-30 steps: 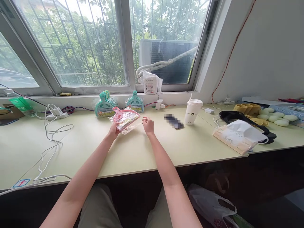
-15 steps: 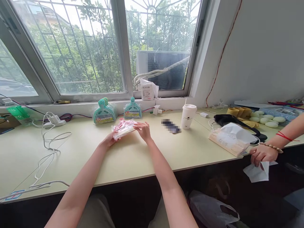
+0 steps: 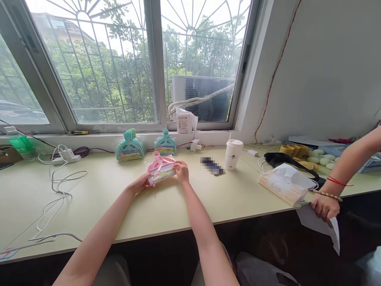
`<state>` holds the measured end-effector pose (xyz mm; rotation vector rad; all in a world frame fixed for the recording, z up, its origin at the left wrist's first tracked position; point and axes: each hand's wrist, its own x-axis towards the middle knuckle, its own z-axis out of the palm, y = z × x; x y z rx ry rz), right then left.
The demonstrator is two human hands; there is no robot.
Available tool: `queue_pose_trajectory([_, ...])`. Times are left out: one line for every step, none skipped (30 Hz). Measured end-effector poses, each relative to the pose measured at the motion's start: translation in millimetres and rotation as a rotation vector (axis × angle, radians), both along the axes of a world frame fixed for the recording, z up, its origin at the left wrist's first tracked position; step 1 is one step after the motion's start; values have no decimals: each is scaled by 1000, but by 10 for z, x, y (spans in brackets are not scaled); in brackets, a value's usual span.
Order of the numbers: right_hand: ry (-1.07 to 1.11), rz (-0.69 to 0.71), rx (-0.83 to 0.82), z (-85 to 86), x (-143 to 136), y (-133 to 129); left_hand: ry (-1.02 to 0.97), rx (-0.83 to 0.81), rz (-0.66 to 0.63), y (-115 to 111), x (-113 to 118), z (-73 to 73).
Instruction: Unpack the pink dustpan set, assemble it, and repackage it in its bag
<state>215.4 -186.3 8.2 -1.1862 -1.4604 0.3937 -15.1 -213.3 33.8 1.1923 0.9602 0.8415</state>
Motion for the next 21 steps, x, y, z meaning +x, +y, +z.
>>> queue_pose_trajectory([63,-19,-19,-17,-5,25,12,16,-15,-1,-7,-3])
queue_pose_trajectory([126,-35,-68,-36,-5,57,25,31,-33,3,-21,-7])
queue_pose_trajectory([184,-40,-146,-55,-1,94,39,43,-52,12,-40,-12])
queue_pose_trajectory([232,-28,-237,-72,7,132,52,50,-66,23,-62,-14])
queue_pose_trajectory([272,2,-322,-85,19,168,67,51,-76,34,-82,-14])
queue_pose_trajectory([308,41,-378,-94,31,198,80,50,-84,44,-99,-10])
queue_pose_trajectory([345,76,-398,-96,42,220,88,56,-94,51,-110,-5])
queue_pose_trajectory([383,95,-386,-93,50,232,91,72,-100,56,-113,0])
queue_pose_trajectory([420,97,-356,-86,54,233,93,104,-98,60,-107,1])
queue_pose_trajectory([449,79,-324,-77,55,225,99,151,-81,65,-92,-3])
queue_pose_trajectory([460,51,-297,-67,53,209,107,209,-40,75,-69,-16])
queue_pose_trajectory([448,23,-276,-59,50,190,119,271,30,92,-41,-37])
queue_pose_trajectory([410,-5,-260,-55,46,169,139,332,122,117,-11,-65])
queue_pose_trajectory([353,-26,-246,-54,42,151,163,389,223,151,17,-97])
queue_pose_trajectory([284,-46,-234,-57,38,138,188,440,325,195,40,-130])
queue_pose_trajectory([214,-68,-222,-64,35,132,219,488,413,247,55,-161])
queue_pose_trajectory([147,-91,-213,-71,32,137,257,518,473,305,63,-186])
queue_pose_trajectory([88,-117,-204,-79,27,153,296,534,512,370,63,-204])
queue_pose_trajectory([36,-139,-195,-86,21,182,331,540,528,438,60,-214])
queue_pose_trajectory([-10,-157,-185,-90,13,223,357,539,541,510,55,-217])
queue_pose_trajectory([-50,-168,-177,-92,3,275,372,531,555,584,53,-215])
